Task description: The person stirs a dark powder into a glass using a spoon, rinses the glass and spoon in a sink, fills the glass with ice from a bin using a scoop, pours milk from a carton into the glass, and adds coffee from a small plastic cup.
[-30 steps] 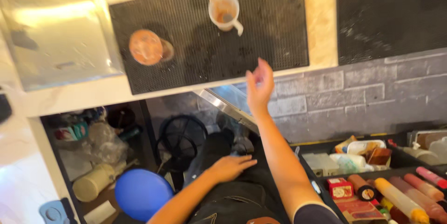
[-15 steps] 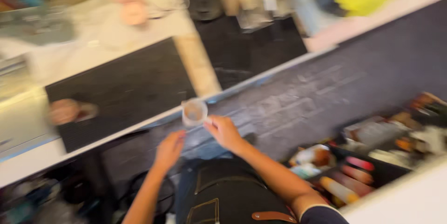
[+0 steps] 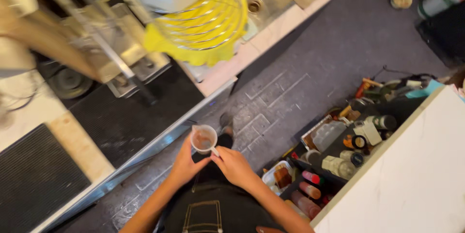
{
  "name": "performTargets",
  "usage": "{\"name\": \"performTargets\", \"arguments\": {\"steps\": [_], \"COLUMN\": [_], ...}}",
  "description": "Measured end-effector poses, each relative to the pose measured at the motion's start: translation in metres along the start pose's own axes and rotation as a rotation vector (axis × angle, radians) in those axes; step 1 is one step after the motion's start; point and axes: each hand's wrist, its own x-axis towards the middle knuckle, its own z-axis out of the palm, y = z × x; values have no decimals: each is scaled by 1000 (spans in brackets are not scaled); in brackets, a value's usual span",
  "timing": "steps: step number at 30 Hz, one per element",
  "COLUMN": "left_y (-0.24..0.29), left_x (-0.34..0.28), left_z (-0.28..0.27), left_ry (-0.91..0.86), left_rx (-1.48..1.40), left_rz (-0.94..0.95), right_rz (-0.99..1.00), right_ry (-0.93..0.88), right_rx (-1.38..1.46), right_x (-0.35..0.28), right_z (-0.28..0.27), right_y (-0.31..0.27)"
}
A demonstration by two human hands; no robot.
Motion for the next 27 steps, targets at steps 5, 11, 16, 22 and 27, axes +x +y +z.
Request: {"name": "performTargets", "arguments": {"steps": [5, 11, 16, 22, 27], "left_y": [-8, 37, 76, 66, 54], "left_x": [118, 263, 365, 472, 586], "left_z": [68, 140, 190, 241, 260], "left_ry": [-7, -151, -87, 292, 532], "left_rx": [-171, -357, -445, -367, -403], "left_rz": [-20, 30, -67, -151, -143], "right_rz": [-84, -173, -98, 110, -337], "right_ry": [-126, -310, -724, -965, -60], "right_rx": [-118, -107, 249, 433, -51], "right_x": [76, 151, 233, 450, 657], "right_z": [-100, -263, -384, -434, -439], "right_y": [54, 100, 146, 286, 306]}}
